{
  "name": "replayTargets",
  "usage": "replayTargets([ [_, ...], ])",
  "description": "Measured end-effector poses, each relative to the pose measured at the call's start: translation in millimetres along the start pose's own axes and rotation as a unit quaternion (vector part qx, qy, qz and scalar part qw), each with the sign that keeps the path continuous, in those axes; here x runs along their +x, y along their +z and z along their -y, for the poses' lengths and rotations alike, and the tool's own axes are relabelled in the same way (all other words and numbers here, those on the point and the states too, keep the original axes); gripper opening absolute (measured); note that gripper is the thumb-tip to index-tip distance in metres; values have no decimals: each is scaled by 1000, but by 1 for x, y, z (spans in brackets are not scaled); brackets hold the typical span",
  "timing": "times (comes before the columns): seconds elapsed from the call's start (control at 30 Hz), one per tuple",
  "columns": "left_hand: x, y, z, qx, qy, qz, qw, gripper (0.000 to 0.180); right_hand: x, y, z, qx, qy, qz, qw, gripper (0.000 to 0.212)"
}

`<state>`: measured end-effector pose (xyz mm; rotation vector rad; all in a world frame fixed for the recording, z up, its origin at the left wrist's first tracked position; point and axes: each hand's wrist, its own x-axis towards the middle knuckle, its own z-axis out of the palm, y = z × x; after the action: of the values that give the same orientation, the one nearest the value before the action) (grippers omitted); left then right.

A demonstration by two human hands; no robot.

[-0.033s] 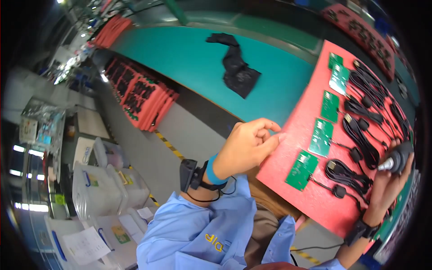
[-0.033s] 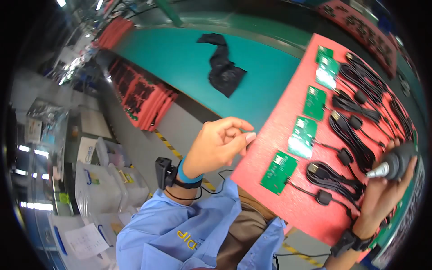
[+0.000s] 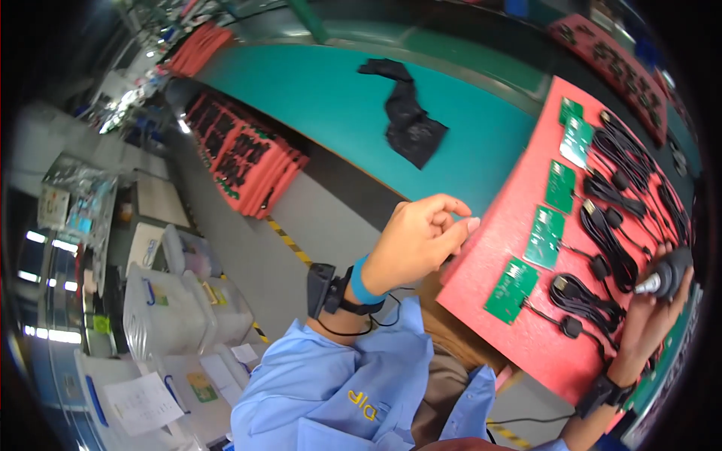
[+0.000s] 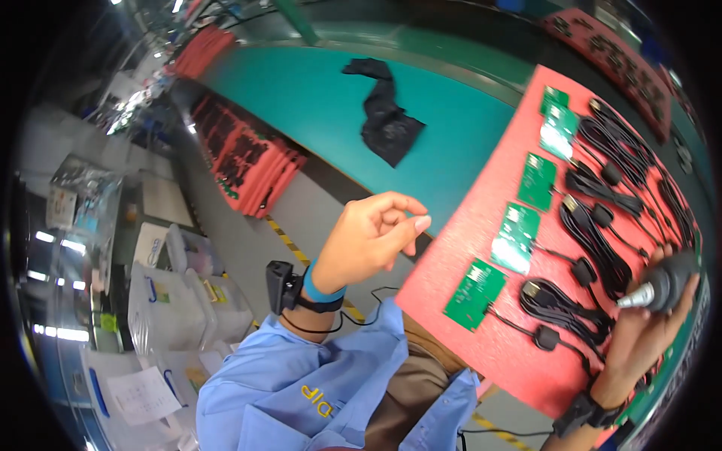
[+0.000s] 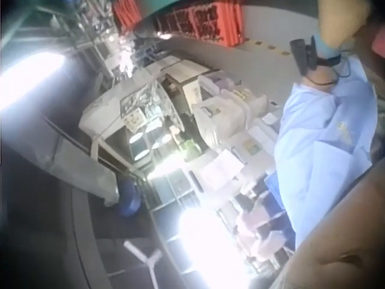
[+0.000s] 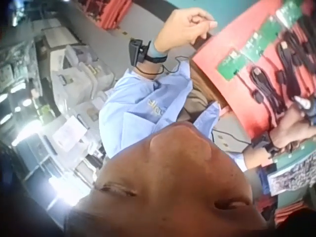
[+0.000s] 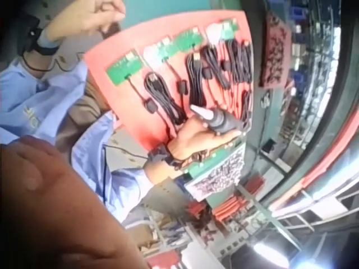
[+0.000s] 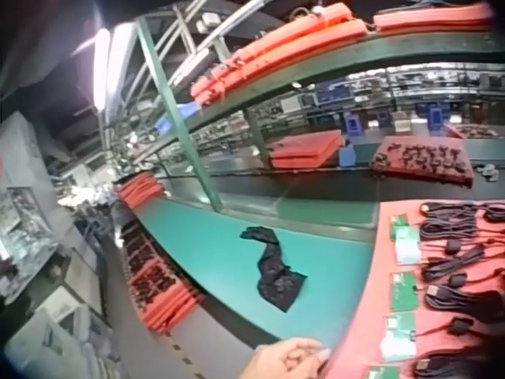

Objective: Apply a liquid adhesive or sealant to the connections of wires on PCB components using a squeeze bottle.

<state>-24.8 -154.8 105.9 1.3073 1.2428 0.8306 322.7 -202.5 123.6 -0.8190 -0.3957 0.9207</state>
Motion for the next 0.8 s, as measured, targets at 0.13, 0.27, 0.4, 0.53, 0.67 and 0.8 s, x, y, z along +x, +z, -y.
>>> replayTargets([
  [0.13, 15, -24, 8, 23, 20, -66, 997, 21, -27, 38, 11, -20, -20, -113, 993, 43],
  [0.27, 41, -28, 33, 65, 117, -123, 983, 22, -1, -21, 48, 64, 151, 322, 932, 41],
  [0.4, 54, -30, 44, 81, 110, -130, 982, 22, -7, -31, 60, 40, 6, 121, 992, 41],
  [0.53, 87, -32, 68, 113, 119, -127, 978, 23, -18, -45, 92, 25, -69, 49, 996, 38],
  [0.67, 103, -23, 74, 254, 136, -139, 947, 26, -49, -89, 125, 54, -111, 53, 991, 37],
  [0.8, 128, -25, 89, 349, 202, -175, 898, 27, -83, -129, 142, 128, -167, 12, 977, 39],
])
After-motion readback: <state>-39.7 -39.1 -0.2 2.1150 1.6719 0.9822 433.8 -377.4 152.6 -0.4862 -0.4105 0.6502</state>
